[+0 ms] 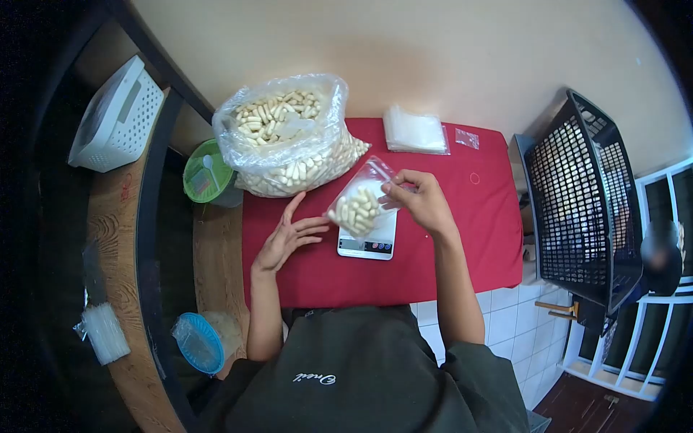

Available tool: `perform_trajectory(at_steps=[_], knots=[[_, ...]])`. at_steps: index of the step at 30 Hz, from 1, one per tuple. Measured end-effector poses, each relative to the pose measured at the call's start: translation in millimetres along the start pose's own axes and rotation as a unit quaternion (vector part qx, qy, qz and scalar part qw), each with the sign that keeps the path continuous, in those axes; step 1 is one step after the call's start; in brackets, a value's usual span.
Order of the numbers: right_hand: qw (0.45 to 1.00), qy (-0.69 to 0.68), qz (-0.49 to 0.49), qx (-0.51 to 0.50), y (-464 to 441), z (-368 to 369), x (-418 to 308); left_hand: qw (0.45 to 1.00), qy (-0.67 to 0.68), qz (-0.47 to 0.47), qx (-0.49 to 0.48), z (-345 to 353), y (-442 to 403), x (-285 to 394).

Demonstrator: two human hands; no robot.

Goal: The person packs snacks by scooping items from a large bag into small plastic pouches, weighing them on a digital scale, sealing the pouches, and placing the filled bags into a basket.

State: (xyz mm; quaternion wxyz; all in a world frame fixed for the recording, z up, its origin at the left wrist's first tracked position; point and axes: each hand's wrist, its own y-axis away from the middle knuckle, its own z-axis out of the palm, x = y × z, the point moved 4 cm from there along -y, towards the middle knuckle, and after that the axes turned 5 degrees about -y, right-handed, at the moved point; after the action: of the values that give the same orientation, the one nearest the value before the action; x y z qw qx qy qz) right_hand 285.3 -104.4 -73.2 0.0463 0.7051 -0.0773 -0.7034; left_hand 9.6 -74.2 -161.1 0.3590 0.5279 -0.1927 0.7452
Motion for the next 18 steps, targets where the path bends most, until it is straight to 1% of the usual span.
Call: perform_trajectory(at_steps=[1, 2, 3, 5, 6, 8, 9, 11, 15, 18], knots=[[0.998, -0.029, 0.011, 0.047, -0.2, -8.7, 19.1, 1.000, 0.001, -0.004, -0.004, -4.8, 4.1, -2.4], [0.994, -0.057, 0.023, 0.093, 0.5, -16.5, 36.6, 0.998, -0.042, -0.043, 0.022, -11.0, 8.2, -7.2], [0.993, -0.058, 0.027, 0.097, 2.0, -20.4, 50.2, 0.992, -0.085, -0.083, 0.048, -15.9, 12.4, -12.8], [0.982, -0.025, 0.056, 0.178, 4.0, -33.2, 76.0, 0.989, -0.098, -0.098, 0.060, -21.5, 16.4, -19.8], [0.982, -0.026, 0.058, 0.179, 2.2, -37.5, 91.9, 0.988, -0.100, -0.098, 0.061, -24.2, 18.2, -21.3], [0.969, 0.032, 0.040, 0.242, 0.8, -48.8, 114.8, 0.988, -0.102, -0.101, 0.061, -27.0, 20.1, -23.3], [0.968, 0.031, 0.043, 0.244, 0.7, -48.5, 118.2, 0.984, -0.122, -0.112, 0.072, -28.9, 21.1, -24.7], [0.944, 0.106, 0.019, 0.313, 4.6, -52.8, 119.9, 0.979, -0.140, -0.124, 0.082, -32.5, 24.9, -28.0], [0.936, 0.136, 0.035, 0.323, 17.5, -55.4, 111.0, 0.974, -0.155, -0.128, 0.108, -41.5, 31.9, -39.3], [0.933, 0.083, 0.049, 0.347, 30.4, -65.7, 108.5, 0.970, -0.160, -0.130, 0.129, -45.2, 35.4, -46.6]])
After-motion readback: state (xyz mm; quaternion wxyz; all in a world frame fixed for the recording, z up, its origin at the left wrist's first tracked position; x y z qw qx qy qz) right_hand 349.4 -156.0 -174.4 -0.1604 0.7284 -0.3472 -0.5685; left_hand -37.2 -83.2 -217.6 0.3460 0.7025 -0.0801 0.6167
